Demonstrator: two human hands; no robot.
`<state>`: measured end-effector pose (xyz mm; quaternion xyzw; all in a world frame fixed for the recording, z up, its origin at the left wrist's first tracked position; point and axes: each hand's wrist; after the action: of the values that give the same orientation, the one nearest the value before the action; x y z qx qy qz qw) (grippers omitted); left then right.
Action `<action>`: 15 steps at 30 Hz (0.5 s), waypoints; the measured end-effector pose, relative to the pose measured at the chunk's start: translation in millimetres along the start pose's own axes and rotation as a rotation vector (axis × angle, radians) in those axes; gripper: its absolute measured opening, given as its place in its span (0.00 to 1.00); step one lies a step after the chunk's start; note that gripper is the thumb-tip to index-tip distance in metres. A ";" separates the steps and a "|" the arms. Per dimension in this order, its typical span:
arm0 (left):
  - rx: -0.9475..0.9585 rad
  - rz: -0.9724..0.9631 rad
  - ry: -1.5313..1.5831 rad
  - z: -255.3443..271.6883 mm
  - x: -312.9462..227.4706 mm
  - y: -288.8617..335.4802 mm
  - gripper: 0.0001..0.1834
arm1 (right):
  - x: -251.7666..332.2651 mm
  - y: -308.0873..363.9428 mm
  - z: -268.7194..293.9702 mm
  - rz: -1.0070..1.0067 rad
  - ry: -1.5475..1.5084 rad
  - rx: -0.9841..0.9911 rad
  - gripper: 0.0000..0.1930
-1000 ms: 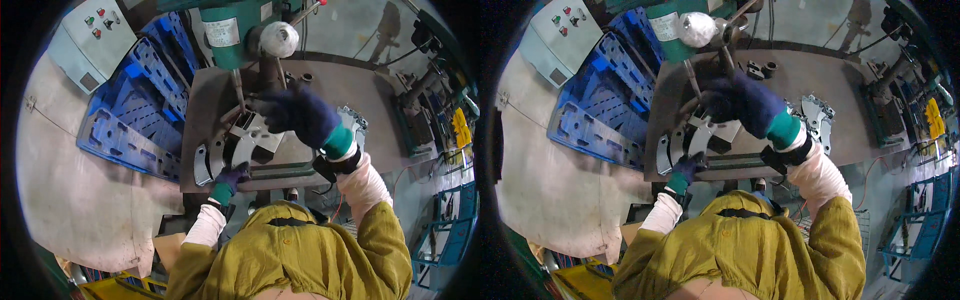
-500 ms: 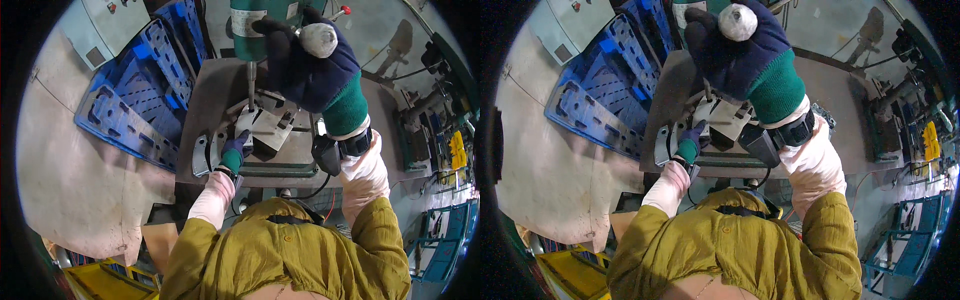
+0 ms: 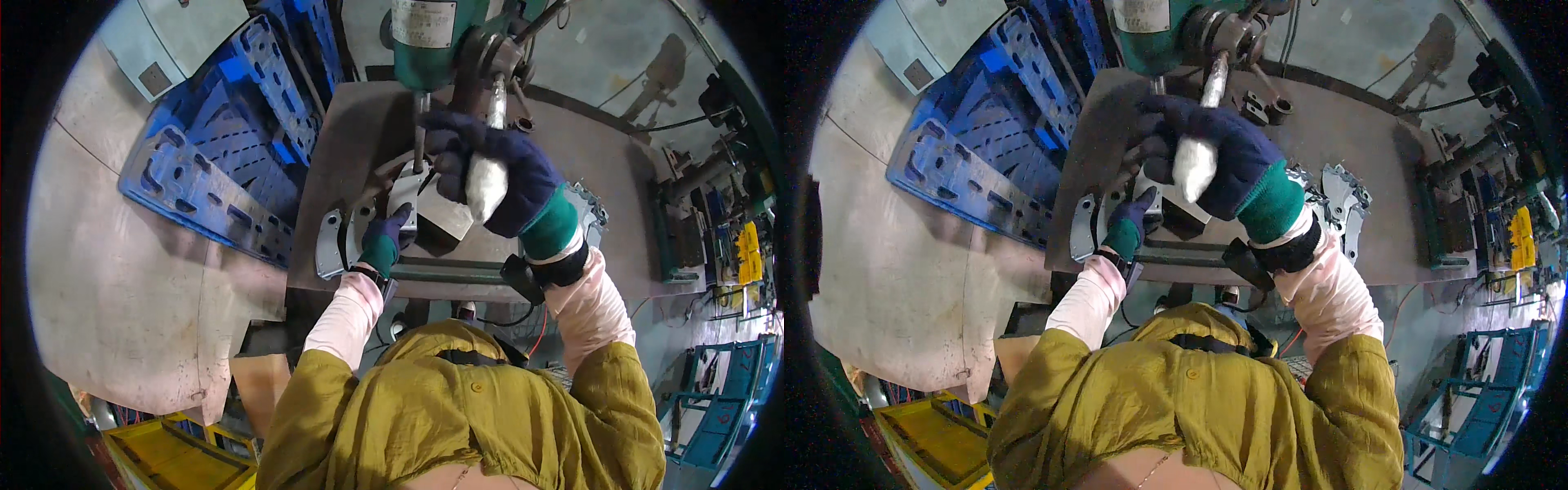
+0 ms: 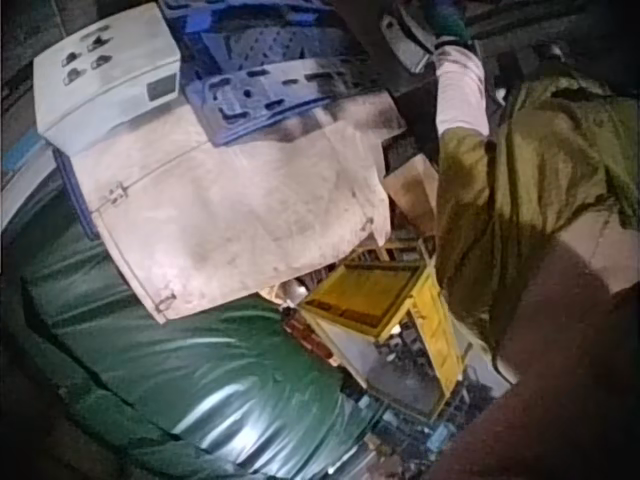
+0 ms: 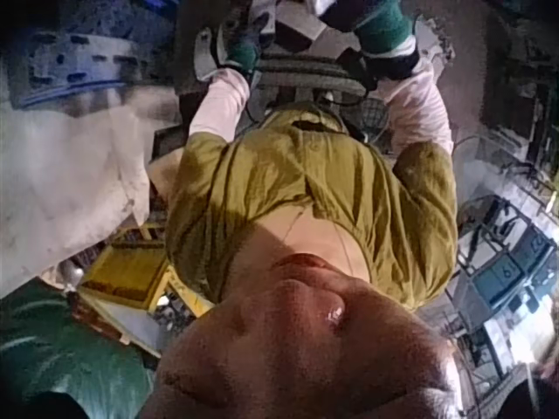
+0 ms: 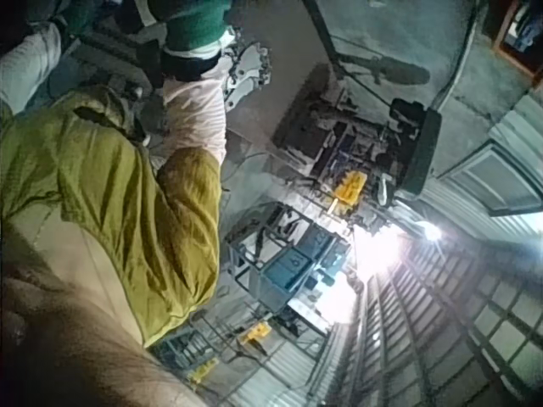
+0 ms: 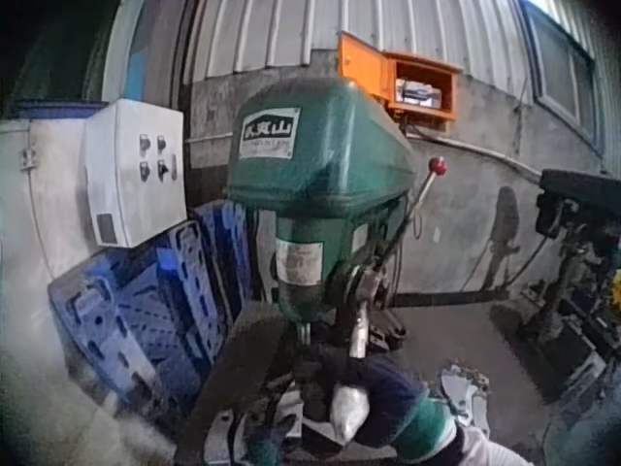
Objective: Using a drill press to drill holes into flat metal plates in an industrial workshop.
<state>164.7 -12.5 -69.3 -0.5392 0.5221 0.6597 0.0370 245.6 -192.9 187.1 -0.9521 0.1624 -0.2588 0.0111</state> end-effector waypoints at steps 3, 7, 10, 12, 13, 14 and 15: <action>-0.017 -0.062 -0.013 -4.2 -2.2 6.5 0.27 | -4.1 9.4 21.5 0.086 0.376 -0.099 0.24; -0.036 -0.208 -0.064 -11.0 -5.5 20.7 0.32 | 3.0 7.8 65.0 0.329 1.110 0.042 0.17; -0.052 -0.212 -0.089 -4.2 2.4 11.2 0.35 | -3.3 0.7 69.5 0.264 0.895 -0.210 0.15; -0.074 -0.056 -0.087 -4.2 -2.6 5.6 0.36 | -5.8 -0.8 73.2 0.240 0.845 -0.368 0.15; -0.079 -0.056 -0.108 -6.2 -3.9 8.4 0.35 | -5.0 0.7 83.2 0.279 0.954 -0.374 0.14; -0.083 -0.055 -0.130 -8.4 -4.5 11.7 0.35 | -4.9 0.9 92.1 0.318 1.064 -0.379 0.14; -0.089 -0.058 -0.151 -9.6 -7.5 16.7 0.35 | -5.4 -0.9 96.1 0.317 1.035 -0.452 0.13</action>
<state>164.2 -23.2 -51.6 -0.5040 0.4724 0.7195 0.0713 289.2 -196.4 101.3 -0.6447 0.3385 -0.6441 -0.2344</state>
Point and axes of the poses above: each hand's wrist, its own y-axis away from the middle knuckle, its own z-axis out of the back of the hand, x = y × z, and after that the axes turned 7 degrees about -y, right-handed
